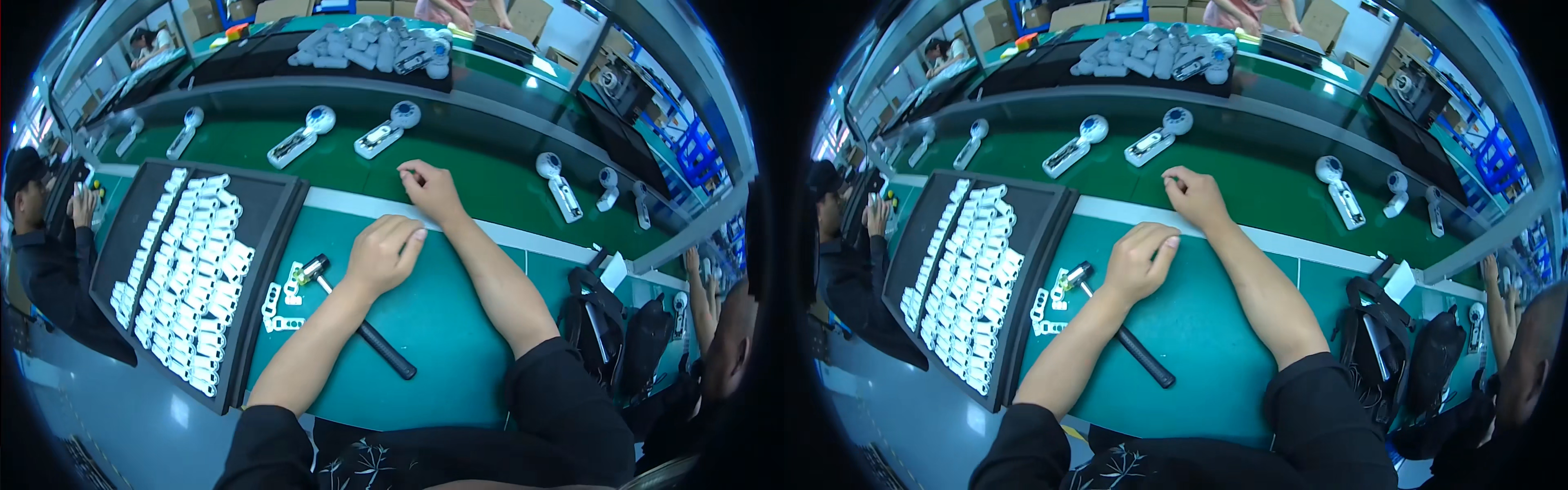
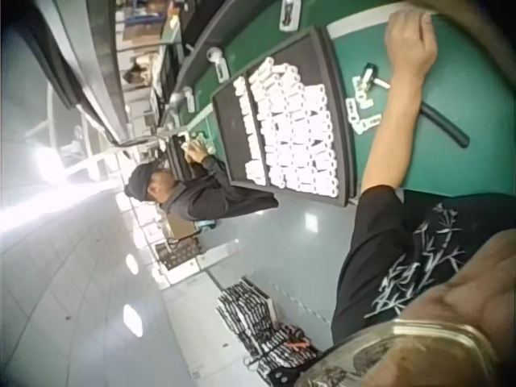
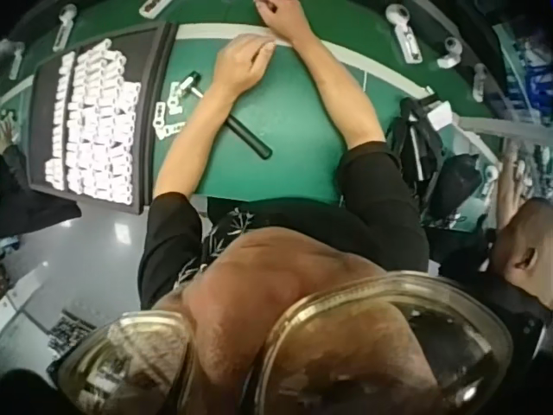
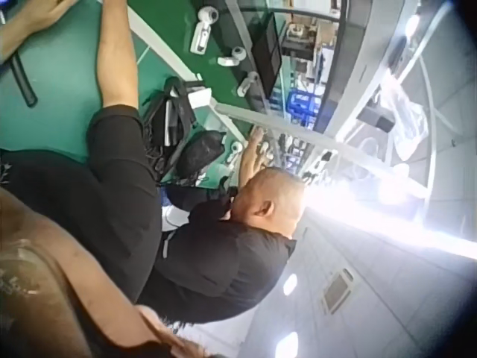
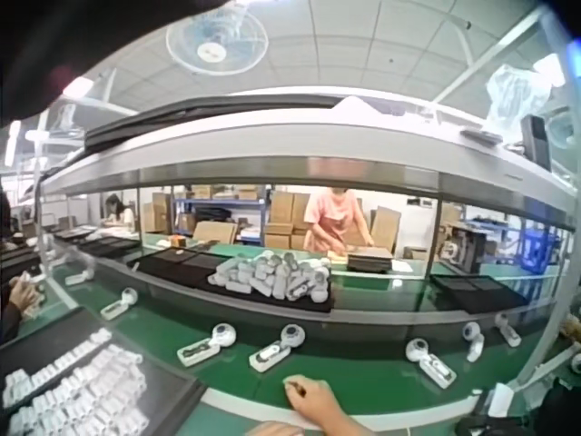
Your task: Assembling small components into white plastic device housings using a mallet on an assembly line.
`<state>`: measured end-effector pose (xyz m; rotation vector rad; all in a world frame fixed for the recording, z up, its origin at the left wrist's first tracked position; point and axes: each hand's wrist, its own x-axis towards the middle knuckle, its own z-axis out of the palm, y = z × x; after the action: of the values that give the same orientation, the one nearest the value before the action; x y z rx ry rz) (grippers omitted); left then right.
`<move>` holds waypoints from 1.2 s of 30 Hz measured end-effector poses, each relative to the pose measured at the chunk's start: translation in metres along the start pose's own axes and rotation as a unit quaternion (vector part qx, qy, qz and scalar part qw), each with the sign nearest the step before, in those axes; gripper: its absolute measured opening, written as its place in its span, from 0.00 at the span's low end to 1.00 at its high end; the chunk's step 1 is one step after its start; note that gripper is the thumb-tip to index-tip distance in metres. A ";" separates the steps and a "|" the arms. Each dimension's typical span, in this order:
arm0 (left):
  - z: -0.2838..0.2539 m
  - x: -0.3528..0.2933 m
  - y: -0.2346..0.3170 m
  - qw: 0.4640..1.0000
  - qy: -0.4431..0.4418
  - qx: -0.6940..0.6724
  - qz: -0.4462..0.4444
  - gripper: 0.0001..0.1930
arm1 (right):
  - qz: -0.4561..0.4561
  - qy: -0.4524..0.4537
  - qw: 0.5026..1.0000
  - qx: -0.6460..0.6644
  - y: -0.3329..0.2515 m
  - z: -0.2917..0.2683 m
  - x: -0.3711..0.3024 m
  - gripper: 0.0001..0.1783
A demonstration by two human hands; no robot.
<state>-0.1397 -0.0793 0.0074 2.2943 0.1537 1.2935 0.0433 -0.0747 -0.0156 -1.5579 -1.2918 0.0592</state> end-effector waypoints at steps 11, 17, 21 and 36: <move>-0.005 -0.004 -0.002 0.995 0.072 0.037 -0.051 0.15 | -0.026 -0.011 0.998 -0.064 -0.019 0.036 0.015 0.08; -0.008 -0.004 0.000 0.994 0.098 0.044 -0.022 0.17 | -0.344 -0.090 0.896 -0.264 -0.040 0.108 0.101 0.25; -0.010 -0.005 -0.003 0.996 0.082 0.044 -0.012 0.16 | -0.352 -0.229 0.817 -0.396 -0.031 0.119 0.147 0.27; -0.049 0.028 0.005 0.921 0.369 0.018 -0.120 0.15 | -0.413 -0.225 0.777 -0.418 -0.140 -0.069 0.072 0.31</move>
<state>-0.1651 -0.0561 0.0523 1.6290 0.6893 1.9536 0.0198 -0.0880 0.1542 -1.5429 -2.5321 -0.8611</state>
